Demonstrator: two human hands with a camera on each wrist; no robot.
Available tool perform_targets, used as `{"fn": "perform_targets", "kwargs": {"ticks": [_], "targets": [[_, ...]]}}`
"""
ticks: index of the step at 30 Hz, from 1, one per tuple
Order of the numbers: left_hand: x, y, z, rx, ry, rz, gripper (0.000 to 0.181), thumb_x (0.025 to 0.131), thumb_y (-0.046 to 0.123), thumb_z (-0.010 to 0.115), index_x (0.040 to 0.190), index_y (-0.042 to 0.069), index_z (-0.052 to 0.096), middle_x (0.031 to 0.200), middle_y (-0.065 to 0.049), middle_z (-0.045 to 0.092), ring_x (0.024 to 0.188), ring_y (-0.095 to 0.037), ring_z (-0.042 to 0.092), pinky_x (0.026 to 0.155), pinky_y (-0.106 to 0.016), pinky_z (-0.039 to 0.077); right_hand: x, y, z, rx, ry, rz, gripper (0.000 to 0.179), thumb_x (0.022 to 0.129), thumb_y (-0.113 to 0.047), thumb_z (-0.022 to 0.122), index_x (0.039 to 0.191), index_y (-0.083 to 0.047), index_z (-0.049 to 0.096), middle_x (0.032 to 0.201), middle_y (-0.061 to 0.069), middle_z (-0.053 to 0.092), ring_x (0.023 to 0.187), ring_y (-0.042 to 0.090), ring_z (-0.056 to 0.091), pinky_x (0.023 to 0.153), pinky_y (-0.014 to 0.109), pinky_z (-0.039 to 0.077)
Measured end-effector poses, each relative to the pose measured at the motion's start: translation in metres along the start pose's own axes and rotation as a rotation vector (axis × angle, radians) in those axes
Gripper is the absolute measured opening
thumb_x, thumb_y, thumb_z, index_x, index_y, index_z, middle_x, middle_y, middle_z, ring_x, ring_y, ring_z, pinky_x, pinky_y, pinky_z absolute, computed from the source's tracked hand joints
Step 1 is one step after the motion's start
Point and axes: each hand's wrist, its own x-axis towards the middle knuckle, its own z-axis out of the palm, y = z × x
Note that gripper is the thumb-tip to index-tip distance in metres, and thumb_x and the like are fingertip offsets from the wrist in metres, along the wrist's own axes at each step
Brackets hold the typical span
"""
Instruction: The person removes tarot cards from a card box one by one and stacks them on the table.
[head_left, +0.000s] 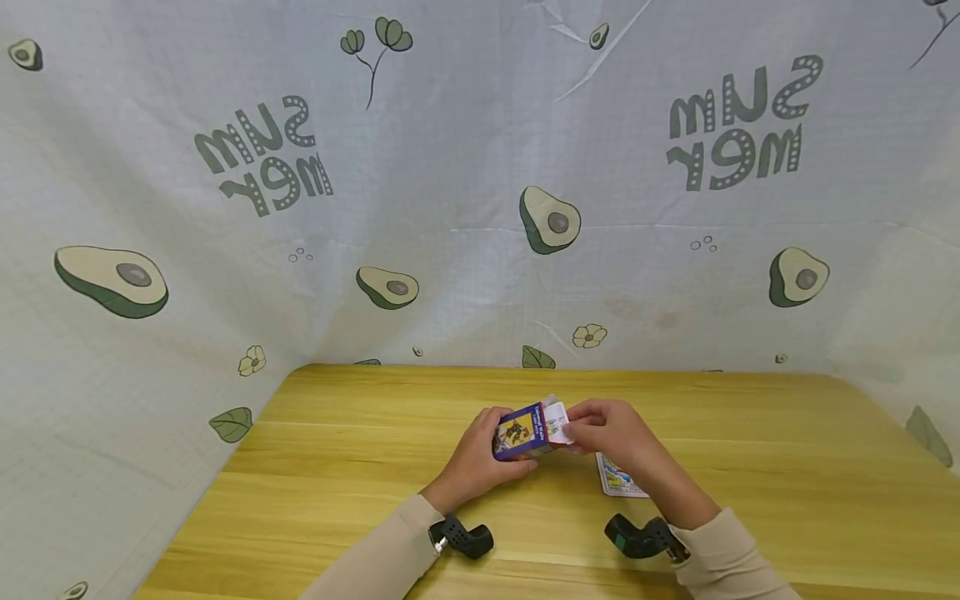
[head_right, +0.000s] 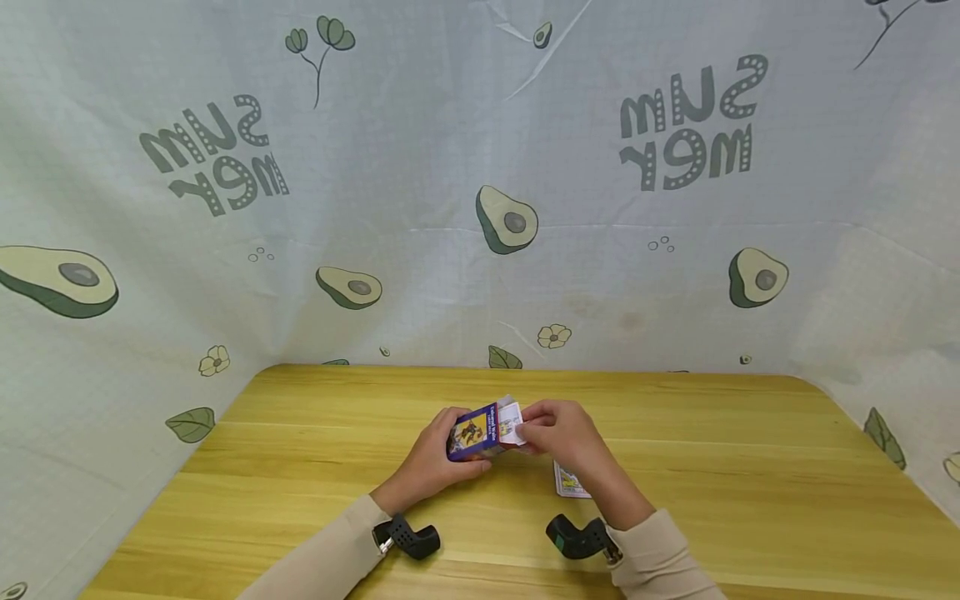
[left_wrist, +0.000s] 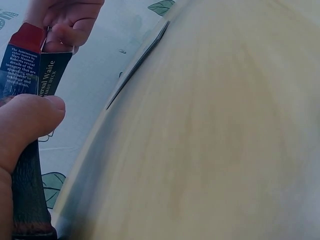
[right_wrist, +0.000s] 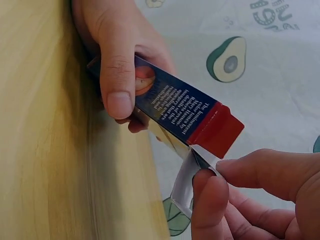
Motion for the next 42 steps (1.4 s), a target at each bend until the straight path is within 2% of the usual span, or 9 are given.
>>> {"fn": "perform_targets", "kwargs": {"ticks": [4,13,18,26,33,42], "targets": [[0.000,0.000,0.000,-0.002,0.002,-0.003,0.065,0.076,0.042,0.080,0.127,0.017,0.048,0.111,0.004,0.049,0.098,-0.011,0.049,0.084,-0.027,0.045,0.001,0.000,-0.003,0.042,-0.020,0.010,0.034,0.089,-0.014,0.067,0.114,0.008,0.060,0.100,0.015,0.069,0.076,0.021,0.065,0.073,0.037,0.055],[-0.001,0.000,0.000,-0.005,-0.003,-0.015,0.066,0.077,0.040,0.080,0.129,0.016,0.047,0.114,0.003,0.049,0.100,-0.012,0.049,0.086,-0.027,0.045,0.002,0.000,-0.008,0.069,-0.007,0.052,0.035,0.089,-0.014,0.066,0.116,0.007,0.059,0.105,0.017,0.068,0.078,0.022,0.066,0.075,0.035,0.056],[-0.002,0.001,-0.001,-0.005,-0.006,-0.022,0.068,0.077,0.042,0.080,0.130,0.016,0.046,0.115,0.003,0.049,0.101,-0.012,0.049,0.087,-0.027,0.045,0.002,0.001,-0.012,0.079,-0.005,0.060,0.038,0.089,-0.015,0.066,0.119,0.007,0.058,0.109,0.019,0.067,0.081,0.022,0.065,0.077,0.039,0.055],[-0.002,0.001,-0.001,-0.007,0.000,-0.015,0.067,0.077,0.042,0.080,0.130,0.015,0.047,0.114,0.003,0.049,0.099,-0.012,0.049,0.085,-0.027,0.044,0.002,0.003,-0.020,0.104,-0.014,0.053,0.039,0.091,-0.013,0.065,0.120,0.010,0.055,0.106,0.019,0.066,0.082,0.026,0.065,0.077,0.039,0.055],[-0.001,-0.001,0.000,-0.006,-0.002,-0.013,0.067,0.077,0.043,0.079,0.130,0.017,0.047,0.114,0.003,0.049,0.099,-0.012,0.049,0.085,-0.027,0.044,-0.001,0.005,-0.026,0.068,-0.006,0.045,0.039,0.091,-0.015,0.063,0.121,0.009,0.055,0.110,0.019,0.063,0.086,0.028,0.061,0.074,0.033,0.053],[0.000,0.000,0.000,-0.019,-0.002,-0.016,0.067,0.077,0.041,0.080,0.131,0.017,0.046,0.115,0.004,0.048,0.099,-0.013,0.049,0.085,-0.027,0.044,-0.002,0.005,-0.035,0.055,0.013,0.049,0.041,0.091,-0.015,0.062,0.123,0.009,0.054,0.112,0.020,0.062,0.089,0.030,0.058,0.075,0.035,0.051]]}}
